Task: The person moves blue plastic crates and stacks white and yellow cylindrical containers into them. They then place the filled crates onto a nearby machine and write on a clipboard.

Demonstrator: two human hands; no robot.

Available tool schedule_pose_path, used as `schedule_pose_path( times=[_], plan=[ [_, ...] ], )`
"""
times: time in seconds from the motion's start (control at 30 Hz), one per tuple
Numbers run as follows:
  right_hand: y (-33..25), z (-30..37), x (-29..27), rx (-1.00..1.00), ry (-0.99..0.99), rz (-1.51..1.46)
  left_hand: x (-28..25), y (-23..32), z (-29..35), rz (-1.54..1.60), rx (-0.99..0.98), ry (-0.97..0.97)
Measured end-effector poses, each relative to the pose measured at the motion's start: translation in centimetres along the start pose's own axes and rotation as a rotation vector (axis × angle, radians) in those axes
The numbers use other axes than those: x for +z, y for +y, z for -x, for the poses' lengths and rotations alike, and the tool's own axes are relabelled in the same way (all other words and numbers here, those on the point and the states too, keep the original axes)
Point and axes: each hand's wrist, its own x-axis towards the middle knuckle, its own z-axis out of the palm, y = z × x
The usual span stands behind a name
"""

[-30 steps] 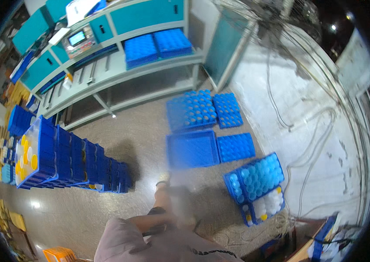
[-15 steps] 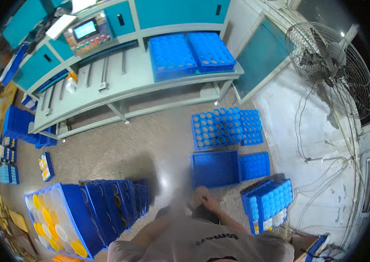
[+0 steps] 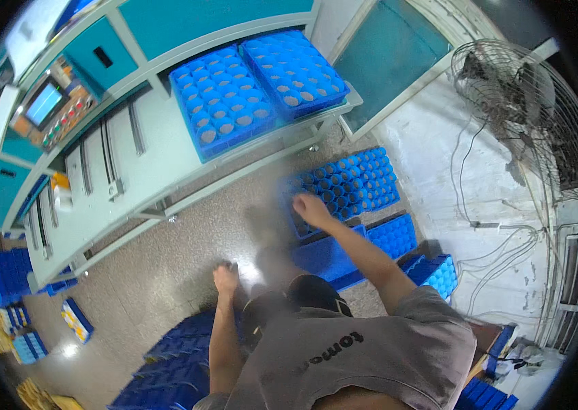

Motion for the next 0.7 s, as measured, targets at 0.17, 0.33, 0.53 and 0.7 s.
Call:
schedule_pose_path(
  times=[0.17,0.33,0.53,0.7],
  plan=[
    [-6.0,-18.6,-3.3,-0.132,0.156,0.137,-7.4,10.8,-14.8,-0.086,0.415,0.481],
    [-9.3,-27.6,-2.3,0.046,0.117,0.417,-10.8,20.4,-26.2,-0.037,0.516,0.646],
    [-8.0,-31.3,1.7,0.039,0.219,0.477,-10.5,23.3,-31.9,-0.342,0.092,0.278],
    [-7.9,-31.8,1.3,0.053,0.34,0.394,-11.1,22.7,-33.6,-0.419,0.081,0.248]
  ],
)
